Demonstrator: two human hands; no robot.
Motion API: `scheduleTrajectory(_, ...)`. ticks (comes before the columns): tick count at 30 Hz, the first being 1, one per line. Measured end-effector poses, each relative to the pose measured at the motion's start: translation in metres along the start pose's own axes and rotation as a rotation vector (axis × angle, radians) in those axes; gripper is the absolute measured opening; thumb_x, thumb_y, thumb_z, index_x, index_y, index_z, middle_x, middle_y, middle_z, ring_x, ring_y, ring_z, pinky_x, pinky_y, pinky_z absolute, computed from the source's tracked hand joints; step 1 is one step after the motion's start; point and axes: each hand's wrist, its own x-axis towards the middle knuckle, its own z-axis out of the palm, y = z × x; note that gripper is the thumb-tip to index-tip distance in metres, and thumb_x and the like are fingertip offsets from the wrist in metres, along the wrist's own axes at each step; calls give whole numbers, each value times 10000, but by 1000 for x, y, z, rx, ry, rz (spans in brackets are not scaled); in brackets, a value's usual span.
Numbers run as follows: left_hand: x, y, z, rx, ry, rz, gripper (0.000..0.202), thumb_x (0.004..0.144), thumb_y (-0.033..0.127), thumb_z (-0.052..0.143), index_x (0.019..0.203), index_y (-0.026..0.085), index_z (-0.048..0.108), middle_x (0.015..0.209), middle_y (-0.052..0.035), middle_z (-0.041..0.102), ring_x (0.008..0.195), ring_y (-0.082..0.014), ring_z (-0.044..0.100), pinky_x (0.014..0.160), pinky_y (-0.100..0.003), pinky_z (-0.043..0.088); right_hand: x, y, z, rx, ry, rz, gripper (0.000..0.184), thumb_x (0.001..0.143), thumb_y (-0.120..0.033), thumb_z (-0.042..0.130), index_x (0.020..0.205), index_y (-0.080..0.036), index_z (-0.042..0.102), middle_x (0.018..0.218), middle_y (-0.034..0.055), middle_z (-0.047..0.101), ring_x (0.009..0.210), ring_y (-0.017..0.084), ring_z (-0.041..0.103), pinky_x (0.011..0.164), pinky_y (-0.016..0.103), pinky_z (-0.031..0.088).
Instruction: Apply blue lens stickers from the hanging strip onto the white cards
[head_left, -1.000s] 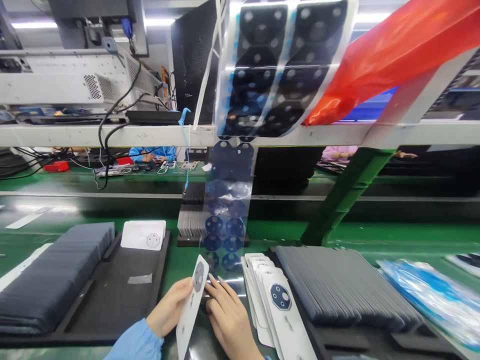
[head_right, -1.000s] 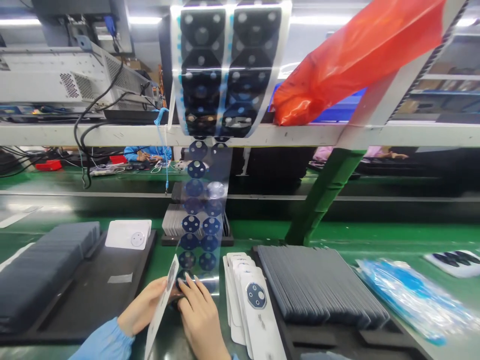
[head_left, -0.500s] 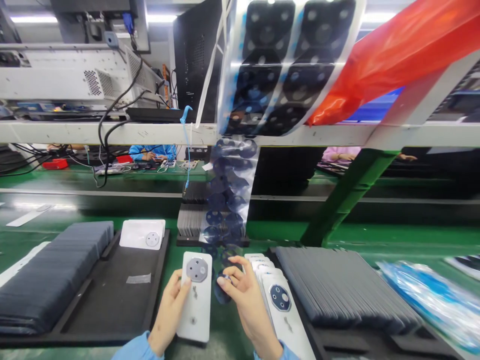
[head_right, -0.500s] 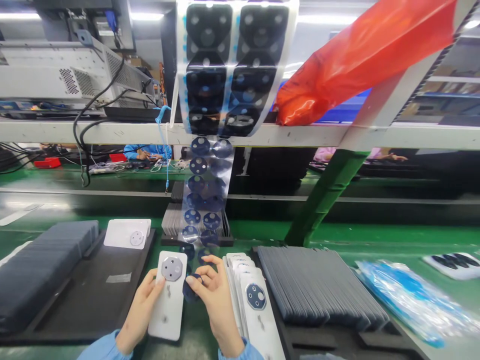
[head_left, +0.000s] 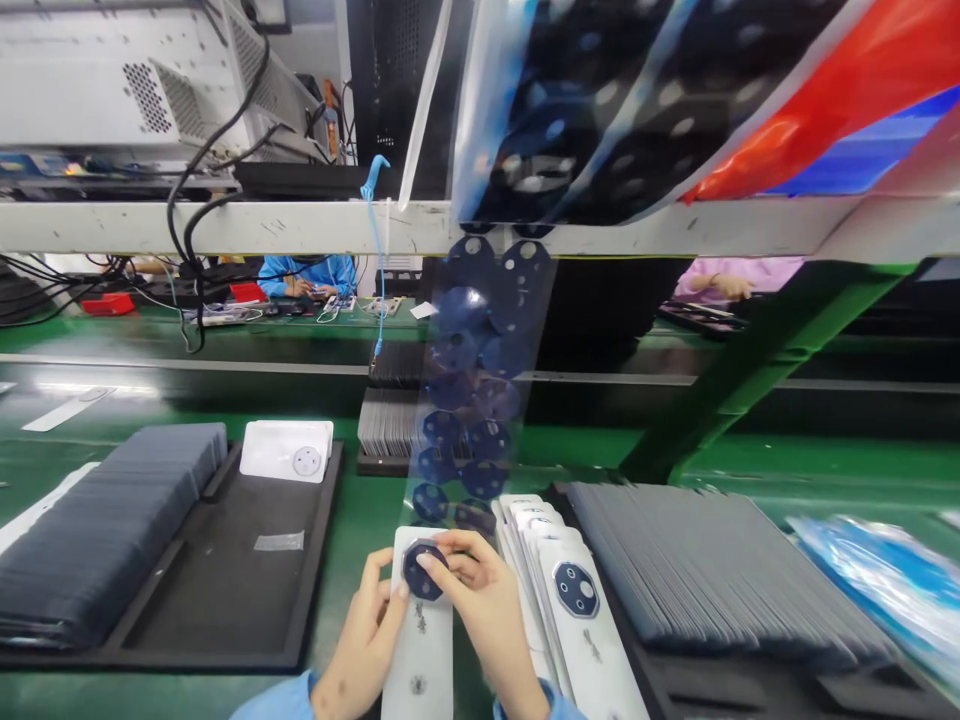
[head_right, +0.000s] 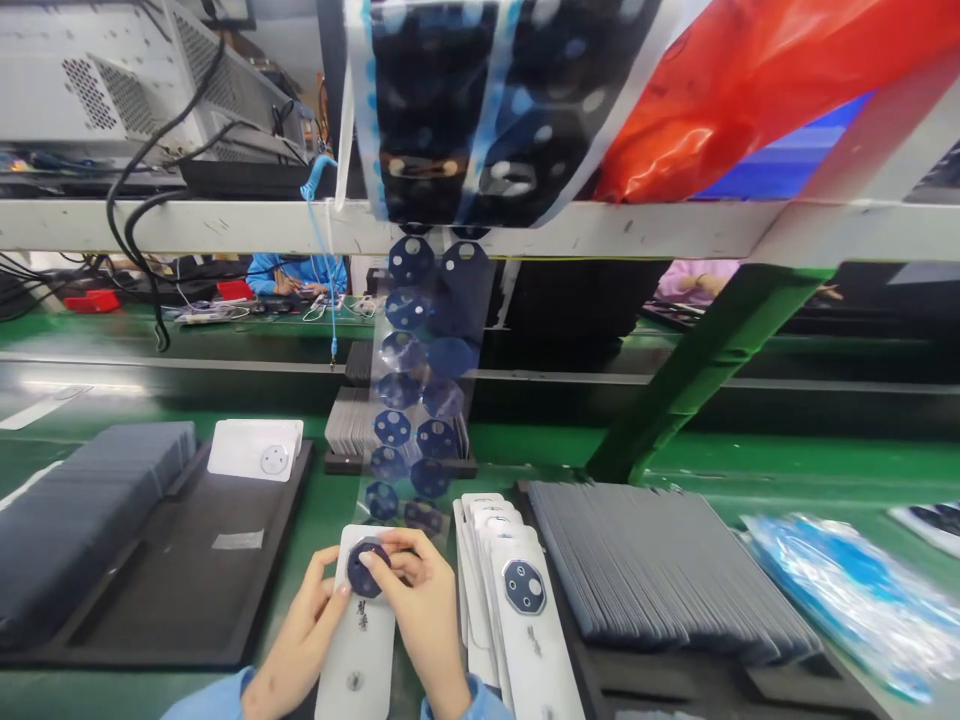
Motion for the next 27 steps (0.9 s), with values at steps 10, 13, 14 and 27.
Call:
scheduleTrajectory(10, -2, -2, -2, 59, -34, -11, 478, 920, 521, 421, 1254, 192, 327, 753, -12, 629, 660, -158, 525, 619, -242, 410, -3, 4, 0, 2, 87, -48, 408, 703, -344, 801, 1018, -219, 574, 790, -31, 592, 658, 108, 614, 685, 217, 535)
scheduleTrajectory(13, -1, -3, -1, 73, -33, 1, 473, 921, 521, 418, 1250, 191, 336, 727, 1, 605, 662, -158, 520, 616, -239, 408, -4, 3, 1, -3, 87, -41, 402, 699, -353, 801, 1001, -224, 569, 797, -30, 593, 657, 106, 613, 671, 212, 536)
scheduleTrajectory(14, -1, -3, -1, 75, -32, 7, 468, 922, 523, 413, 1243, 190, 342, 719, 4, 600, 660, -158, 517, 609, -237, 406, -4, 3, 1, -7, 90, -41, 399, 695, -354, 803, 992, -223, 570, 796, -28, 594, 653, 108, 613, 663, 214, 537)
scheduleTrajectory(27, -1, 1, 1, 8, -59, 1, 507, 912, 554, 418, 1243, 186, 307, 717, 6, 619, 611, -133, 495, 580, -225, 383, -4, 1, 4, -62, 120, -54, 367, 697, -354, 798, 955, -223, 571, 800, -18, 615, 645, 119, 614, 641, 223, 538)
